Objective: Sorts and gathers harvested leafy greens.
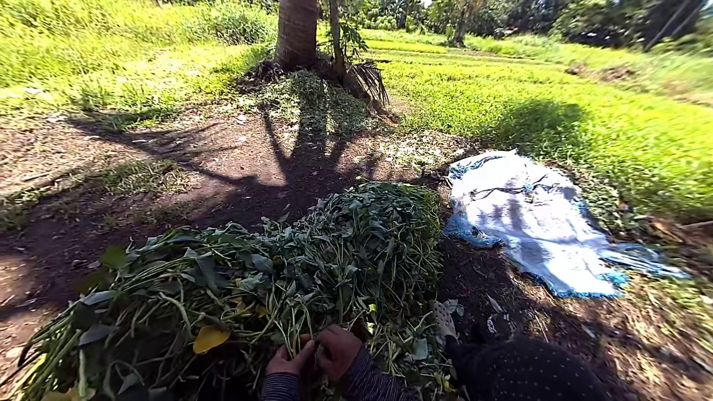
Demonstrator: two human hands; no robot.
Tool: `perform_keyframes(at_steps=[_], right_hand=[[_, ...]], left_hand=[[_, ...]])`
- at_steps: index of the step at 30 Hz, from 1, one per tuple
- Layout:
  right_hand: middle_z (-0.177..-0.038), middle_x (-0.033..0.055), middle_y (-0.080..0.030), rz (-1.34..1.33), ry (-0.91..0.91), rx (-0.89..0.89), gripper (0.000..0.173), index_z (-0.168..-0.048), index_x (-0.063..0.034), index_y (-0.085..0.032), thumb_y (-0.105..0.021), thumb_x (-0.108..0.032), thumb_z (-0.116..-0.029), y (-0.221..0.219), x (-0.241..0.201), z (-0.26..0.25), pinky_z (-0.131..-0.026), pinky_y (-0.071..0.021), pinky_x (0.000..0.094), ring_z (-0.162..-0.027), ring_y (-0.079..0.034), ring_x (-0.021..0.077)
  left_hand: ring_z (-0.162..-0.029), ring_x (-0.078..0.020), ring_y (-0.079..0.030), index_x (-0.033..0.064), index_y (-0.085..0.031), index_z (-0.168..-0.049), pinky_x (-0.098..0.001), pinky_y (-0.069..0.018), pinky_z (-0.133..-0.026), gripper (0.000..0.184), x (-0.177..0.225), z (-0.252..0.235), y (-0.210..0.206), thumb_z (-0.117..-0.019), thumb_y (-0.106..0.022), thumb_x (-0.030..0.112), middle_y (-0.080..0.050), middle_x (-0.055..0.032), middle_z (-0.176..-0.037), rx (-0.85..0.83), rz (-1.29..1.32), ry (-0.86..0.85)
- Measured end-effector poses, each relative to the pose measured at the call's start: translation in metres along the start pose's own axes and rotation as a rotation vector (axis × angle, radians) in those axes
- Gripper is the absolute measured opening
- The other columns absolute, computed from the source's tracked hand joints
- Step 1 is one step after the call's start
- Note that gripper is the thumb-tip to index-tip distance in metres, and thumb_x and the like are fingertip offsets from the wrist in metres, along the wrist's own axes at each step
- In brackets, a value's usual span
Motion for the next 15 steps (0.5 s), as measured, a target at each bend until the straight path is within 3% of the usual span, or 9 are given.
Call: perform_keyframes(at_steps=[4, 5, 6, 8, 9, 10, 12, 15], right_hand=[[-0.122, 0.0209, -0.067, -0.013, -0.046, -0.069, 0.029, -0.12, 0.0007, -0.069, -0.061, -0.017, -0.0986, -0.002, 0.004, -0.005, -0.098, -0.0536, 0.0536, -0.112, -0.067, 0.034], [-0.12, 0.0199, -0.068, -0.124, -0.113, -0.081, 0.029, -0.12, 0.0017, -0.068, -0.059, -0.017, -0.0997, -0.003, 0.009, -0.006, -0.098, -0.053, 0.0515, -0.11, -0.067, 0.0318], [-0.114, 0.0189, -0.069, -0.282, -0.212, -0.091, 0.029, -0.119, 0.0026, -0.067, -0.056, -0.016, -0.1005, -0.005, 0.019, -0.007, -0.094, -0.0536, 0.0484, -0.103, -0.068, 0.0285], [-0.103, 0.0184, -0.068, -0.502, -0.388, -0.17, 0.031, -0.124, 0.0025, -0.062, -0.053, -0.02, -0.1044, -0.016, 0.047, -0.011, -0.081, -0.0573, 0.0457, -0.086, -0.069, 0.0259], [-0.104, 0.019, -0.069, -0.454, -0.408, -0.265, 0.035, -0.127, 0.0022, -0.061, -0.054, -0.025, -0.1051, -0.022, 0.065, -0.015, -0.084, -0.0577, 0.0469, -0.088, -0.07, 0.0273], [-0.11, 0.0213, -0.071, -0.313, -0.382, -0.375, 0.042, -0.129, 0.0022, -0.063, -0.061, -0.03, -0.1028, -0.026, 0.083, -0.021, -0.094, -0.0552, 0.0514, -0.099, -0.071, 0.0311], [-0.119, 0.0244, -0.07, -0.053, -0.346, -0.43, 0.058, -0.134, 0.0004, -0.063, -0.074, -0.039, -0.0934, -0.011, 0.108, -0.039, -0.104, -0.049, 0.059, -0.112, -0.068, 0.0378], [-0.13, 0.0236, -0.065, -0.037, -0.554, -0.126, 0.05, -0.138, 0.0021, -0.057, -0.066, -0.029, -0.099, 0.036, 0.123, -0.079, -0.109, -0.046, 0.0522, -0.123, -0.063, 0.0351]], left_hand=[[-0.095, -0.0199, -0.07, 0.0027, -0.071, -0.115, -0.0432, -0.0547, -0.09, 0.029, 0.008, 0.003, -0.002, -0.0905, -0.078, 0.016, -0.074, -0.0114, -0.105, -0.04, -0.235, -0.068], [-0.093, -0.0188, -0.07, 0.0031, -0.071, -0.117, -0.0411, -0.0559, -0.088, 0.029, 0.007, 0.002, -0.004, -0.092, -0.077, 0.017, -0.074, -0.0108, -0.104, -0.073, -0.237, -0.026], [-0.082, -0.0161, -0.069, 0.0036, -0.07, -0.116, -0.0364, -0.0577, -0.077, 0.027, 0.005, 0.002, -0.005, -0.0929, -0.077, 0.016, -0.073, -0.0093, -0.096, -0.094, -0.194, 0.024], [-0.069, -0.0139, -0.067, 0.0018, -0.067, -0.116, -0.0314, -0.0575, -0.066, 0.025, 0.006, 0.003, -0.005, -0.0958, -0.073, 0.014, -0.07, -0.0082, -0.088, -0.11, -0.064, 0.13], [-0.065, -0.0139, -0.066, -0.0002, -0.066, -0.118, -0.0301, -0.0571, -0.062, 0.025, 0.008, 0.002, -0.002, -0.0974, -0.071, 0.013, -0.069, -0.0086, -0.084, -0.086, 0.022, 0.167], [-0.065, -0.0153, -0.066, -0.0019, -0.063, -0.121, -0.0306, -0.058, -0.06, 0.026, 0.011, 0.0, 0.003, -0.0995, -0.068, 0.012, -0.068, -0.0103, -0.085, -0.05, 0.119, 0.202], [-0.068, -0.02, -0.069, -0.0013, -0.055, -0.13, -0.034, -0.0597, -0.059, 0.029, 0.022, -0.005, 0.016, -0.1045, -0.059, 0.013, -0.067, -0.0138, -0.09, 0.035, 0.328, 0.248], [-0.068, -0.0221, -0.071, 0.0049, -0.044, -0.138, -0.0346, -0.0589, -0.054, 0.032, 0.034, -0.013, 0.036, -0.1097, -0.049, 0.018, -0.067, -0.0129, -0.091, 0.099, 0.466, 0.249]])
Point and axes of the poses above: each hand's wrist, its own z-axis away from the middle knuckle, its own y-axis out of the back of the hand, x = y × z, the point moved 7 cm from there along -z, towards the middle knuckle
